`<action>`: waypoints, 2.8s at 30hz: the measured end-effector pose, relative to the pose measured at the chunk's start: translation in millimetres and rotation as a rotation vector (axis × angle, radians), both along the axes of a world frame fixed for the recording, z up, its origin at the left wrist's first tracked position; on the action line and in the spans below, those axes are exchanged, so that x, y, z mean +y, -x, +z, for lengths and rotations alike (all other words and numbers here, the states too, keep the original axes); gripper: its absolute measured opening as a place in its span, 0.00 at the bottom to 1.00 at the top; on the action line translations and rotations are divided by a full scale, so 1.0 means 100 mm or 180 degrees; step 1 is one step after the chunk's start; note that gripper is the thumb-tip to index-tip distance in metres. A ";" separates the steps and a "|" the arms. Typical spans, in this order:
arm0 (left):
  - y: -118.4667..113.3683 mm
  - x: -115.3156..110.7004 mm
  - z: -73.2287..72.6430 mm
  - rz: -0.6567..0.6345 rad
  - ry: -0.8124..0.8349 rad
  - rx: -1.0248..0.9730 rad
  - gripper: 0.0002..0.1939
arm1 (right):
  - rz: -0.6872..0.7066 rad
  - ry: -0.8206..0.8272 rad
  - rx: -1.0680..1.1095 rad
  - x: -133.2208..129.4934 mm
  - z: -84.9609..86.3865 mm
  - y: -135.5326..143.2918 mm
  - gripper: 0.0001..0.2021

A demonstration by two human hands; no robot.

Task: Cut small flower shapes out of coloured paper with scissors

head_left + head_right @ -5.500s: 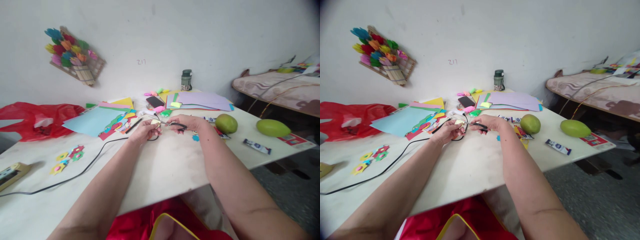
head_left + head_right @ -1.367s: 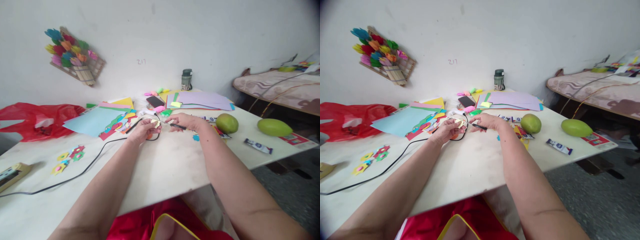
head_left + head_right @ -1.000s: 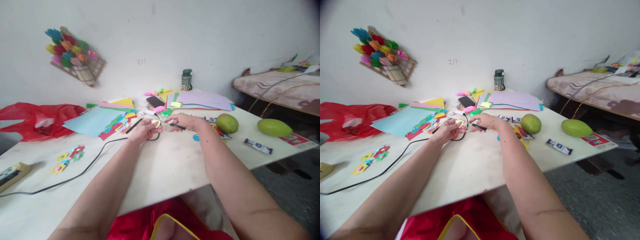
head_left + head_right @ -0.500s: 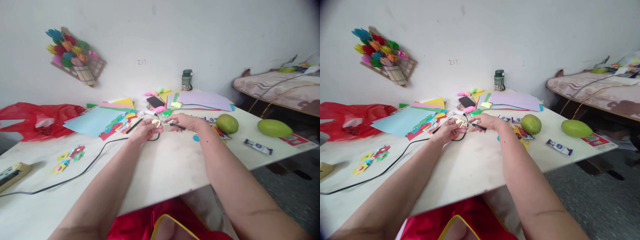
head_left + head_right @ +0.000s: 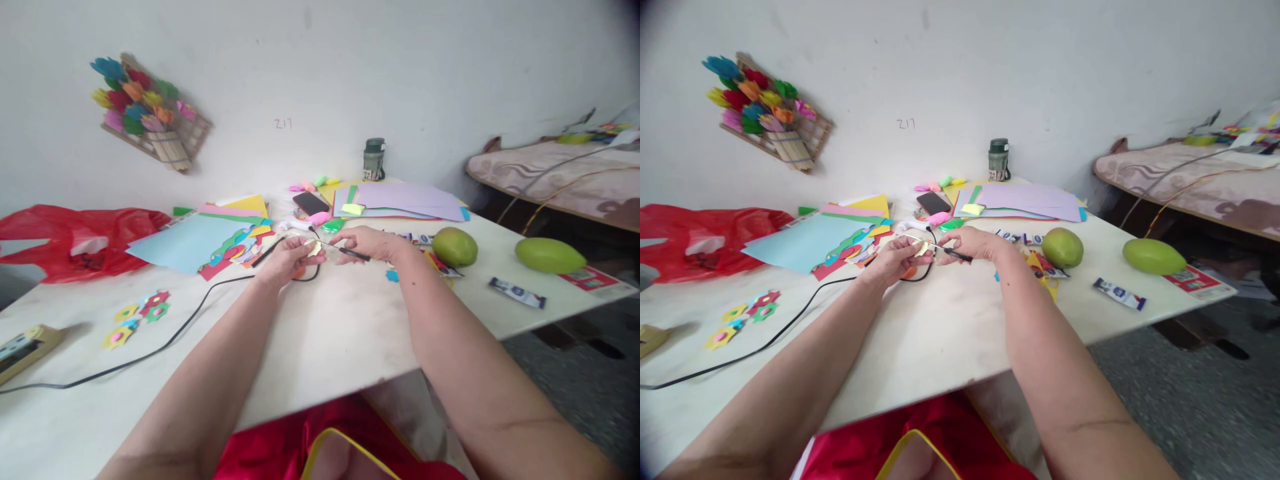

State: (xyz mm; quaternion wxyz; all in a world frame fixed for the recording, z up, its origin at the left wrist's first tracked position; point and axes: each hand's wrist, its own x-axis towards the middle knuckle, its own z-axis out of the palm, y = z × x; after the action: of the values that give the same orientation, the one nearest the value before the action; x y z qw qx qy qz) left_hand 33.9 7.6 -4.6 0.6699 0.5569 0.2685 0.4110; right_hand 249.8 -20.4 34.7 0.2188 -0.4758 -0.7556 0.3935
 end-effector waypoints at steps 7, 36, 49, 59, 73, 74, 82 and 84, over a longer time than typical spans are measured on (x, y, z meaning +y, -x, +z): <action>0.00 0.01 -0.01 -0.0072 0.0019 0.0084 0.13 | -0.0010 -0.0428 -0.0263 0.00 0.01 0.01 0.30; -0.02 -0.02 0.01 -0.0045 -0.0048 -0.0029 0.11 | -0.0058 -0.0064 0.0087 -0.01 0.01 0.02 0.29; -0.04 -0.03 0.02 -0.0036 0.0044 -0.0088 0.11 | -0.0099 0.0128 0.0067 -0.05 0.05 0.02 0.24; -0.10 -0.05 0.01 -0.0024 0.0110 -0.0112 0.12 | -0.0168 0.0273 0.0110 -0.08 0.07 0.05 0.25; -0.12 -0.03 -0.03 0.0001 0.0296 -0.0114 0.12 | -0.0140 0.0413 0.0148 -0.09 0.07 0.02 0.28; -0.12 -0.04 -0.03 0.0002 0.0315 -0.0103 0.12 | -0.0153 0.0451 0.0151 -0.10 0.08 0.02 0.29; -0.13 -0.07 0.01 -0.0109 0.0409 -0.0077 0.13 | -0.0216 0.0607 0.0118 -0.16 0.15 0.02 0.30; -0.13 -0.07 0.01 -0.0114 0.0416 -0.0072 0.14 | -0.0201 0.0580 0.0126 -0.15 0.14 0.01 0.30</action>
State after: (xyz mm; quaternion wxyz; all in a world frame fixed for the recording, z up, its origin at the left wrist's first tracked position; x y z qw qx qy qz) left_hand 46.9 0.3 -3.6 0.7150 0.5121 0.2772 0.3868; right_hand 248.6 -35.0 48.3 0.2018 -0.5094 -0.6968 0.4628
